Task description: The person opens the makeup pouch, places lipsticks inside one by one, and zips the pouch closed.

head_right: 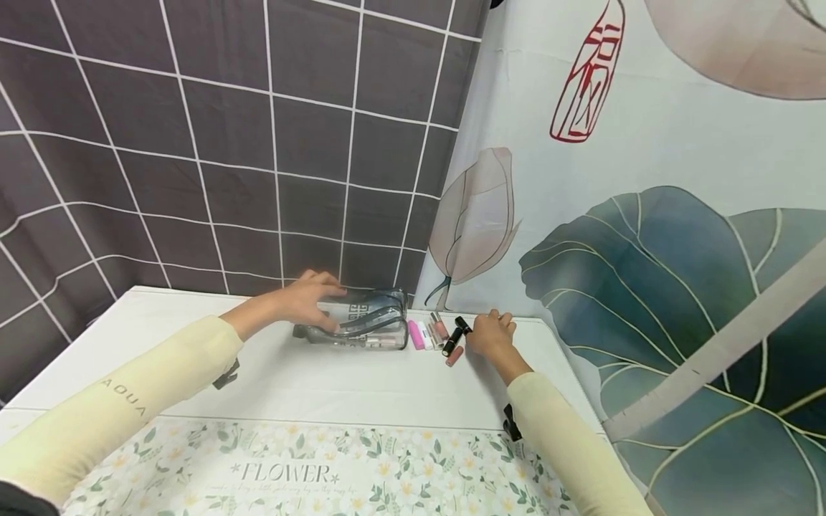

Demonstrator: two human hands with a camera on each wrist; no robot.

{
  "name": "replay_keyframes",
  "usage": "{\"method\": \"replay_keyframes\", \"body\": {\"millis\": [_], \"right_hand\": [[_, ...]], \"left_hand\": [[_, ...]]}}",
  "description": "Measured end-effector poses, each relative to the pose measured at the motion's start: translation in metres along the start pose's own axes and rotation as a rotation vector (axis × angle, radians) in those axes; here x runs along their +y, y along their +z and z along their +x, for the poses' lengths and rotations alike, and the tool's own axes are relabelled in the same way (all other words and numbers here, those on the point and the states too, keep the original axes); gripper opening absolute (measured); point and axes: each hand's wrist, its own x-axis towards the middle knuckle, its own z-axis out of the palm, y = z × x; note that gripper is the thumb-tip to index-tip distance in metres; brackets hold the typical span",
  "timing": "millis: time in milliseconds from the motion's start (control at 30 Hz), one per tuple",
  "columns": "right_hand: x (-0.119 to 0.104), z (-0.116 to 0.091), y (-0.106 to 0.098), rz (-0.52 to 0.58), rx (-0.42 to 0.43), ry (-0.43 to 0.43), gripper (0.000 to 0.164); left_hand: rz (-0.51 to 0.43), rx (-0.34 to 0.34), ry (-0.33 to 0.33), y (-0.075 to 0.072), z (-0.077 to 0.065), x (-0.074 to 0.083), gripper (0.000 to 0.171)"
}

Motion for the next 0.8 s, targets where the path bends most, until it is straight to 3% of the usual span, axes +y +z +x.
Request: {"method": "replay_keyframes", "body": {"millis": [500,800], "right_hand": [[-0.0064,-0.001,0.0041,0.007,0.012,-0.009,0.024],[-0.0046,-0.0017,0.0013,0.024,0.065,0.0,0.026]], "left_hand": [[0.003,0.008,0.0,0.0011,-0.0017,0.0002,0.087],[0.008,0.007,0.002,0.0003,0.0,-0.0008,0.087]]}}
